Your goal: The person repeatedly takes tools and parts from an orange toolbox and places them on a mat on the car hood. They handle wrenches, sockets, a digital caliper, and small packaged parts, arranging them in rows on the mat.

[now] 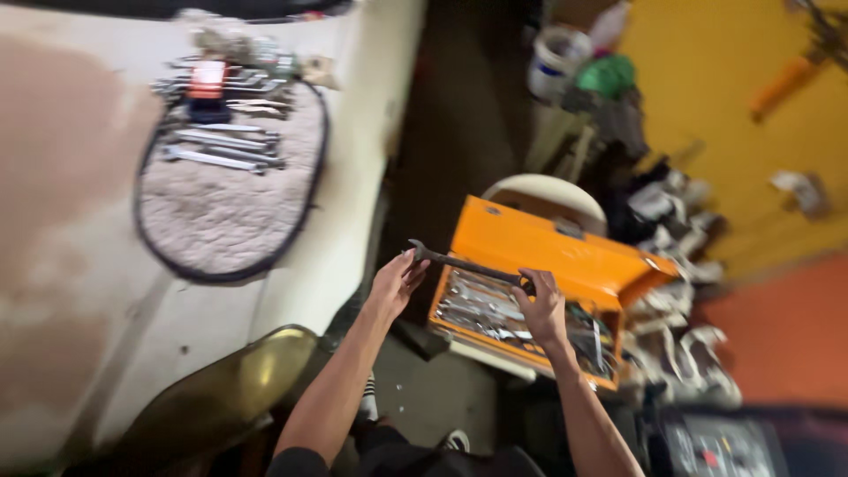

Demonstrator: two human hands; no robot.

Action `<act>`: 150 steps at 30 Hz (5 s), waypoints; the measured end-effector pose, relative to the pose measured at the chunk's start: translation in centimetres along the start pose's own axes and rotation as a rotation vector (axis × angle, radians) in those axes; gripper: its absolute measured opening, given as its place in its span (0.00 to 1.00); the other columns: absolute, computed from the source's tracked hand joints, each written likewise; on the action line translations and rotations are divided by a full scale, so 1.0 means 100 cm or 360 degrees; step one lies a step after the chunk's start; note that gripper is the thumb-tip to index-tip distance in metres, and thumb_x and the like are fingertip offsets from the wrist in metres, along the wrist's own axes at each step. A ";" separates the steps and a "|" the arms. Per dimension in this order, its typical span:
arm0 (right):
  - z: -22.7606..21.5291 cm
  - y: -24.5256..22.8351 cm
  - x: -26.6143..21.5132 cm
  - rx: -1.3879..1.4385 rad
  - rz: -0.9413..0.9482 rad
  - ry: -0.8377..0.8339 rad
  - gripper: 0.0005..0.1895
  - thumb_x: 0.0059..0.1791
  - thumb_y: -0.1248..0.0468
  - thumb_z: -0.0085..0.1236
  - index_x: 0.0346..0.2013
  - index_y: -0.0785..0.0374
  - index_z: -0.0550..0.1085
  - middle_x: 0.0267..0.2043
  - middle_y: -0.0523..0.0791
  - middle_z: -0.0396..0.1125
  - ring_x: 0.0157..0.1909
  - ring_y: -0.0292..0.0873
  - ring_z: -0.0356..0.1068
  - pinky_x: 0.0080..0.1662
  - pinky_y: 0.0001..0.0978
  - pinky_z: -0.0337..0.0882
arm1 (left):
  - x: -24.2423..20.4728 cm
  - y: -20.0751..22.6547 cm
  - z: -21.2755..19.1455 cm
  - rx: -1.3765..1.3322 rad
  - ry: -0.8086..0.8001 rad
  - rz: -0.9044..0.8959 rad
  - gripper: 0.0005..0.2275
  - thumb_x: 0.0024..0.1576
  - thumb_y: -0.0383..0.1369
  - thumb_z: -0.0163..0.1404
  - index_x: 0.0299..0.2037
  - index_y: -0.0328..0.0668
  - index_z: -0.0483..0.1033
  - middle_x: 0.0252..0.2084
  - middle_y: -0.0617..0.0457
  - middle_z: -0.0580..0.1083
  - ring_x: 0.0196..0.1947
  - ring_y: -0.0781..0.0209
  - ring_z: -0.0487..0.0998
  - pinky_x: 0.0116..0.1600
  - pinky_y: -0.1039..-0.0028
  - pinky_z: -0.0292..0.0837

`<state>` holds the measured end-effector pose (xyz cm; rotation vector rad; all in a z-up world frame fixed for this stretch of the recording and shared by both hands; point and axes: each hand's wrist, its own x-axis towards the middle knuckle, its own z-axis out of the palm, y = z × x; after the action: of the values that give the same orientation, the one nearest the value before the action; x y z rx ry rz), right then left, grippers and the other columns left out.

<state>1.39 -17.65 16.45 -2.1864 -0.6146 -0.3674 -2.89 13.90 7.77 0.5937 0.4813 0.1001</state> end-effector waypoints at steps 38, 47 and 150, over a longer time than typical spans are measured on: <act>0.487 -0.262 0.296 0.0258 -0.0392 -0.0431 0.17 0.43 0.71 0.63 0.47 0.67 0.76 0.47 0.54 0.66 0.52 0.57 0.65 0.55 0.45 0.67 | 0.144 0.502 -0.258 0.0543 0.0492 0.0662 0.21 0.61 0.28 0.46 0.66 0.43 0.69 0.55 0.58 0.77 0.52 0.64 0.79 0.45 0.69 0.65; 0.484 -0.280 0.302 0.0327 -0.0183 -0.0456 0.18 0.44 0.69 0.65 0.48 0.68 0.76 0.47 0.53 0.65 0.51 0.55 0.67 0.54 0.43 0.69 | 0.145 0.510 -0.253 0.0600 0.0538 0.0637 0.21 0.64 0.30 0.45 0.68 0.44 0.66 0.58 0.56 0.73 0.55 0.60 0.77 0.52 0.68 0.68; -0.059 0.041 -0.064 -0.0466 0.0112 -0.0017 0.34 0.53 0.55 0.58 0.66 0.75 0.64 0.71 0.62 0.56 0.74 0.64 0.52 0.70 0.53 0.54 | -0.063 -0.041 0.123 0.3068 -0.0439 0.1404 0.26 0.65 0.41 0.47 0.71 0.39 0.58 0.74 0.40 0.56 0.75 0.42 0.51 0.72 0.39 0.46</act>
<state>-2.10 -26.46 14.67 -2.4837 -0.5136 -0.4306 -2.98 2.75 16.97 2.6535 -0.1599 0.3872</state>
